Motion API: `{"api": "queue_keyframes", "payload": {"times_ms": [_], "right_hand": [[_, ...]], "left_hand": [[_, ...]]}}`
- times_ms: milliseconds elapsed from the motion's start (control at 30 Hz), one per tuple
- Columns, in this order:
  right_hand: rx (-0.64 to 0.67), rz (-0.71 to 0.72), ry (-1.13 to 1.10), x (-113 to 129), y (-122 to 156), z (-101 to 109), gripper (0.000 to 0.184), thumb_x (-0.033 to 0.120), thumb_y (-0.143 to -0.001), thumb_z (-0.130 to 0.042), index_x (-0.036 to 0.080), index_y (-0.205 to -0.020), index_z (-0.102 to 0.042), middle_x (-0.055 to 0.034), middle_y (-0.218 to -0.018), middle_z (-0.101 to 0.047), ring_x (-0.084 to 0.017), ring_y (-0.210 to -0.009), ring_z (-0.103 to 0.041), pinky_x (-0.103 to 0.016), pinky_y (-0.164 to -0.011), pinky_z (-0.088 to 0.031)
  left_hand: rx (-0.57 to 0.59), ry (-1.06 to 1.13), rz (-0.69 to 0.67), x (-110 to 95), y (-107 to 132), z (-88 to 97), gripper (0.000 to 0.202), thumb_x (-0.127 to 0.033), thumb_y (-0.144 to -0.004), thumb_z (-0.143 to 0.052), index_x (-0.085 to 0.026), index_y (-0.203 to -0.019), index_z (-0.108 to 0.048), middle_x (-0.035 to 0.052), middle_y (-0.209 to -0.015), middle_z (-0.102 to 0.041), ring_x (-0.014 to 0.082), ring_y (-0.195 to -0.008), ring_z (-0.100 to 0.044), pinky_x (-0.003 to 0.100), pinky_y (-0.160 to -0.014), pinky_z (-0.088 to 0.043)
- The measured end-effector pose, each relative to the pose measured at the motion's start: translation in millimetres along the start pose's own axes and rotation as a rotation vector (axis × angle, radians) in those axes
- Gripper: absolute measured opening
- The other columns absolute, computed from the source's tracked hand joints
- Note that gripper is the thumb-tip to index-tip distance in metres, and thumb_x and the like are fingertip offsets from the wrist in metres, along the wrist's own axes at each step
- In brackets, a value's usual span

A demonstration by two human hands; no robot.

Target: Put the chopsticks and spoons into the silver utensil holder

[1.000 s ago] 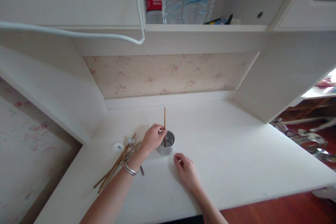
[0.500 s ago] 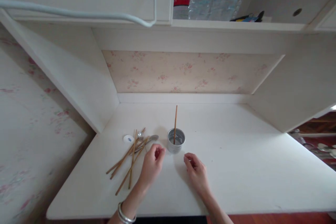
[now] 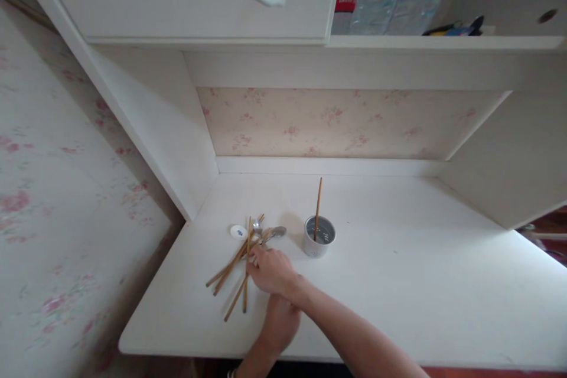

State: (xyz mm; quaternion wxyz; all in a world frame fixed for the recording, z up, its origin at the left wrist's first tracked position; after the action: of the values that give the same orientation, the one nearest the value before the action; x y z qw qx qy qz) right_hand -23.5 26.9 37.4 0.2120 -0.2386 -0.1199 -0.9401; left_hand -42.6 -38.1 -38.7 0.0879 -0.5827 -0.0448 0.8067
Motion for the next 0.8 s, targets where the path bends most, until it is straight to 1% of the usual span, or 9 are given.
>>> {"api": "queue_keyframes", "payload": {"times_ms": [100,200,333,433,533,600,667,733,800], "right_hand": [[0.056,0.006,0.108,4,-15,-13,0.035,0.038,-0.087,-0.043,0.018,-0.105,-0.065,-0.0154,-0.096,-0.071,-0.032,-0.089,-0.067,-0.041,-0.072,-0.052],[0.075,0.005,0.132,6,-23,-18,0.034,0.033,-0.085,-0.044,0.012,-0.093,-0.070,-0.0195,-0.093,-0.071,-0.034,-0.088,-0.068,-0.042,-0.071,-0.053],[0.091,0.012,0.155,11,-24,-18,0.032,0.030,-0.083,-0.049,0.007,-0.085,-0.071,-0.0216,-0.086,-0.071,-0.035,-0.084,-0.068,-0.042,-0.070,-0.053],[-0.008,0.035,0.126,14,-15,-10,0.031,0.028,-0.086,-0.046,0.010,-0.083,-0.070,-0.0192,-0.084,-0.072,-0.032,-0.080,-0.069,-0.039,-0.068,-0.052],[-0.112,0.029,0.071,14,-3,5,0.031,0.025,-0.087,-0.042,0.015,-0.079,-0.070,-0.0144,-0.080,-0.073,-0.027,-0.073,-0.069,-0.035,-0.065,-0.050],[-0.127,0.007,0.005,11,3,16,0.030,0.025,-0.086,-0.043,0.017,-0.074,-0.070,-0.0103,-0.074,-0.073,-0.024,-0.070,-0.069,-0.030,-0.063,-0.048],[-0.099,-0.013,-0.132,6,7,24,0.028,0.023,-0.084,-0.045,0.018,-0.069,-0.068,-0.0057,-0.065,-0.071,-0.019,-0.064,-0.067,-0.025,-0.061,-0.047],[-0.032,-0.036,-0.333,0,10,30,0.026,0.020,-0.082,-0.045,0.018,-0.066,-0.066,-0.0017,-0.059,-0.067,-0.014,-0.056,-0.065,-0.021,-0.056,-0.046],[0.051,-0.076,-0.582,-5,14,34,0.025,0.020,-0.081,-0.045,0.018,-0.066,-0.065,0.0005,-0.056,-0.065,-0.011,-0.050,-0.062,-0.020,-0.052,-0.047]], "left_hand": [[-0.037,0.044,0.016,-2,-4,5.4,0.034,-0.008,-0.068,-0.043,-0.016,-0.092,-0.066,0.0084,-0.089,-0.070,0.0222,-0.089,-0.060,0.040,-0.087,-0.048],[-0.046,0.072,0.042,-4,-8,9.1,0.032,-0.009,-0.067,-0.042,-0.016,-0.089,-0.064,0.0085,-0.089,-0.069,0.0213,-0.083,-0.060,0.038,-0.081,-0.049],[-0.045,0.080,0.069,2,-5,10.7,0.028,-0.012,-0.068,-0.044,-0.017,-0.089,-0.063,0.0079,-0.090,-0.068,0.0220,-0.086,-0.059,0.040,-0.084,-0.048],[-0.018,0.093,0.109,5,2,10.0,0.024,-0.016,-0.071,-0.048,-0.017,-0.089,-0.064,0.0079,-0.091,-0.068,0.0231,-0.091,-0.058,0.043,-0.091,-0.044],[0.041,0.064,0.139,2,8,8.5,0.026,-0.015,-0.072,-0.050,-0.016,-0.093,-0.065,0.0091,-0.093,-0.068,0.0241,-0.099,-0.056,0.042,-0.098,-0.038],[0.093,0.035,0.157,-3,9,7.4,0.025,-0.014,-0.072,-0.050,-0.015,-0.092,-0.065,0.0104,-0.092,-0.069,0.0236,-0.095,-0.058,0.038,-0.093,-0.042],[0.131,-0.003,0.198,-8,8,6.7,0.019,-0.017,-0.075,-0.050,-0.013,-0.085,-0.065,0.0104,-0.083,-0.069,0.0219,-0.080,-0.061,0.033,-0.077,-0.046],[0.141,-0.043,0.220,-12,6,6.6,0.017,-0.024,-0.080,-0.050,-0.014,-0.079,-0.063,0.0082,-0.073,-0.067,0.0193,-0.067,-0.059,0.029,-0.064,-0.043],[0.142,-0.054,0.200,-16,5,6.8,0.020,-0.029,-0.084,-0.049,-0.015,-0.077,-0.061,0.0058,-0.069,-0.065,0.0173,-0.063,-0.057,0.027,-0.059,-0.039]]}}
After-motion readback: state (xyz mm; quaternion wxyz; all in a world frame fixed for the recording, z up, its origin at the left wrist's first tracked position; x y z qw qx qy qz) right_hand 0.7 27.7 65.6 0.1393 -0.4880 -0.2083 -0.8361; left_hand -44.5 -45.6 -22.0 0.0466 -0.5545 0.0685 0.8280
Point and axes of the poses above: each hand's wrist, its own y-axis away from the middle knuckle, its own z-axis out of the back of the hand, x = y × z, the point moved 1 cm from there along -y, towards the middle knuckle
